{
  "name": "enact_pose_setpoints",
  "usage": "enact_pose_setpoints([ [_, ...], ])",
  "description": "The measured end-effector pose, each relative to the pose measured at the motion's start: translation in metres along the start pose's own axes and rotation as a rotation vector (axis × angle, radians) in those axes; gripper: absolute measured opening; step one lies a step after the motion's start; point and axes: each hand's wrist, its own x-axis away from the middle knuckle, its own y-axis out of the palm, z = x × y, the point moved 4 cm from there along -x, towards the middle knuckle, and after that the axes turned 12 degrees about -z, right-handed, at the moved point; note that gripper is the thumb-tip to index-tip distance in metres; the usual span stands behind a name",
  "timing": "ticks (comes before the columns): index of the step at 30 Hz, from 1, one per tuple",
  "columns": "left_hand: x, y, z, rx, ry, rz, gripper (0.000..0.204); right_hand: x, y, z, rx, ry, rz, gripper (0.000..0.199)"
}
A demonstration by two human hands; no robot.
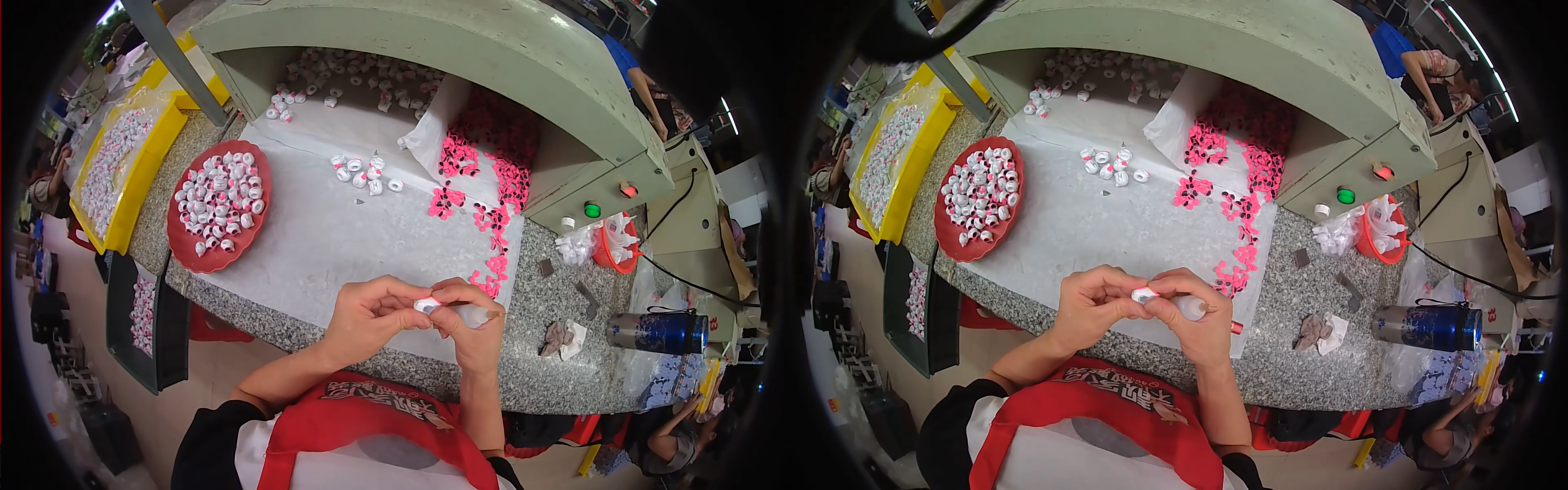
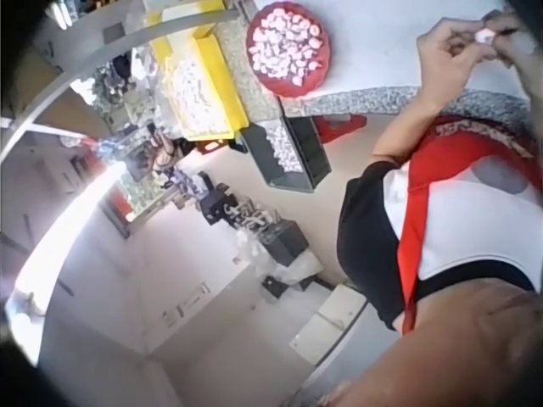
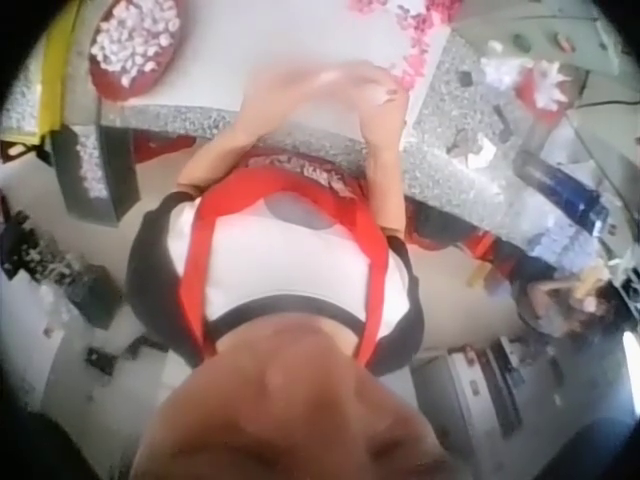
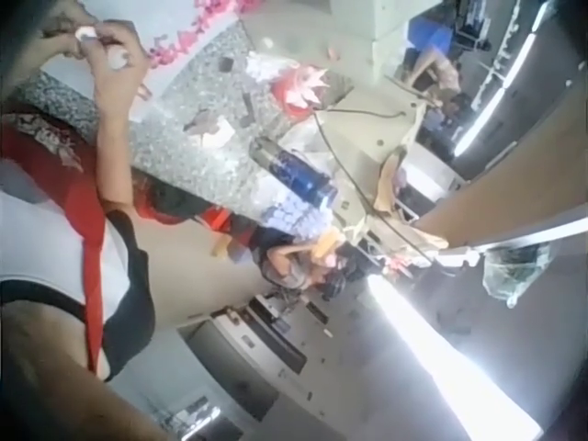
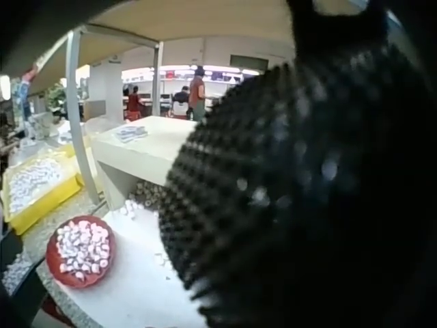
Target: The person is manually assembling small pink floral-shaped plastic parts into white plastic caps at a workbench.
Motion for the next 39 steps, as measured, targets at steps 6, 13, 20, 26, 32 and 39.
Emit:
enact_pose_setpoints([
  [6, 0.003, 0.001, -0.004, -0.007, 0.045, 0.057, 0.024, 0.001, 0.000, 0.002, -0.085, -0.048, 0.010, 0.018],
  [13, 0.011, -0.006, -0.009, 0.030, -0.021, 0.128, 0.020, -0.006, 0.005, 0.015, -0.146, -0.003, -0.058, 0.014],
  [20, 0.017, -0.052, -0.016, -0.045, -0.096, 0.250, 0.018, -0.022, 0.020, 0.046, 0.109, 0.038, 0.116, 0.008],
  [26, 0.037, -0.160, 0.053, -1.297, 0.120, 0.881, 0.025, -0.020, -0.002, 0.036, 0.292, 0.026, 0.254, 0.016],
  [32, -0.072, -0.183, 0.016, -1.431, -0.073, 0.611, 0.027, -0.019, 0.024, 0.025, 0.333, 0.042, 0.147, 0.024],
  [39, -0.067, -0.188, -0.011, -0.441, -0.062, 0.388, 0.030, 0.004, -0.002, 0.016, 0.233, 0.025, 0.250, 0.035],
])
